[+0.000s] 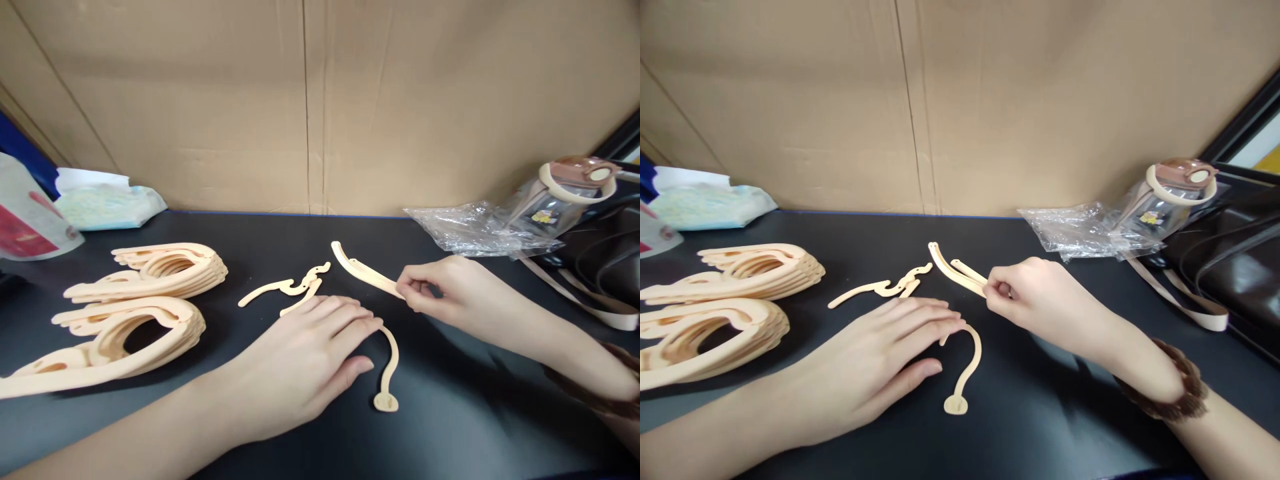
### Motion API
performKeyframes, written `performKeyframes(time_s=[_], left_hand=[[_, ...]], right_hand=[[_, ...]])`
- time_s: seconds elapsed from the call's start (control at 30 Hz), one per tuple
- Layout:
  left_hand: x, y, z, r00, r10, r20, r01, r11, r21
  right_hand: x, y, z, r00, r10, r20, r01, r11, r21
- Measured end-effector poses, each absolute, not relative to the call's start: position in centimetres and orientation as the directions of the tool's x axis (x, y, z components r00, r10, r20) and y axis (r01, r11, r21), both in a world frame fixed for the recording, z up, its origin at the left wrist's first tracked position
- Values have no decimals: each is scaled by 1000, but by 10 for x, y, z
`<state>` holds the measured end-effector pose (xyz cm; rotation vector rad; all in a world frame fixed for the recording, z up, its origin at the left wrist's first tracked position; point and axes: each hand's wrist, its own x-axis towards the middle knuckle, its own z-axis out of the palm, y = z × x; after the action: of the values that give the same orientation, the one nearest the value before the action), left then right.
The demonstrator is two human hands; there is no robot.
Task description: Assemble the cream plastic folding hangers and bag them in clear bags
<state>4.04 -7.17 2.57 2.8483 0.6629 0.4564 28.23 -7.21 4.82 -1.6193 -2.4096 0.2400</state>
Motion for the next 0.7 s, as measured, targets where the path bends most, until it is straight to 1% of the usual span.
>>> performKeyframes(time_s=[0.03,0.1,0.17,0.2,0.23,0.3,0.33,0.4,0.47,0.53,0.6,0.7], left_hand=[[40,-72,28,813,509,283,437,-854,282],[37,-70,32,663,674,325,543,-732,411],[33,-67,34,471,828,304,624,-556,549],[31,-65,35,396,874,281,640,-482,598],[30,-63,35,345,902,259,642,-429,636],[31,-62,36,293,923,251,588,-381,714],[32,-62,36,278,923,267,529,-379,759],[35,-64,38,258,910,325,379,-405,832],[37,-68,39,242,878,413,281,-471,836],[36,-72,41,246,828,504,264,-557,788],[33,-74,42,273,777,568,293,-629,720],[29,-74,43,382,694,610,392,-720,573]], right_hand=[[280,-73,49,-361,928,92,859,369,-355],[275,-76,50,-379,922,74,764,357,-537],[268,-80,49,-430,900,62,653,358,-668],[265,-83,48,-465,884,59,606,366,-707],[262,-85,47,-502,863,54,569,376,-731],[258,-89,45,-570,820,46,525,407,-748],[257,-90,43,-592,805,46,523,427,-738],[257,-90,41,-602,797,58,561,473,-680],[259,-88,40,-567,819,86,636,502,-585],[262,-86,42,-546,832,97,687,511,-517],[264,-87,45,-608,791,67,657,548,-517],[265,-91,49,-750,661,-13,552,615,-564]])
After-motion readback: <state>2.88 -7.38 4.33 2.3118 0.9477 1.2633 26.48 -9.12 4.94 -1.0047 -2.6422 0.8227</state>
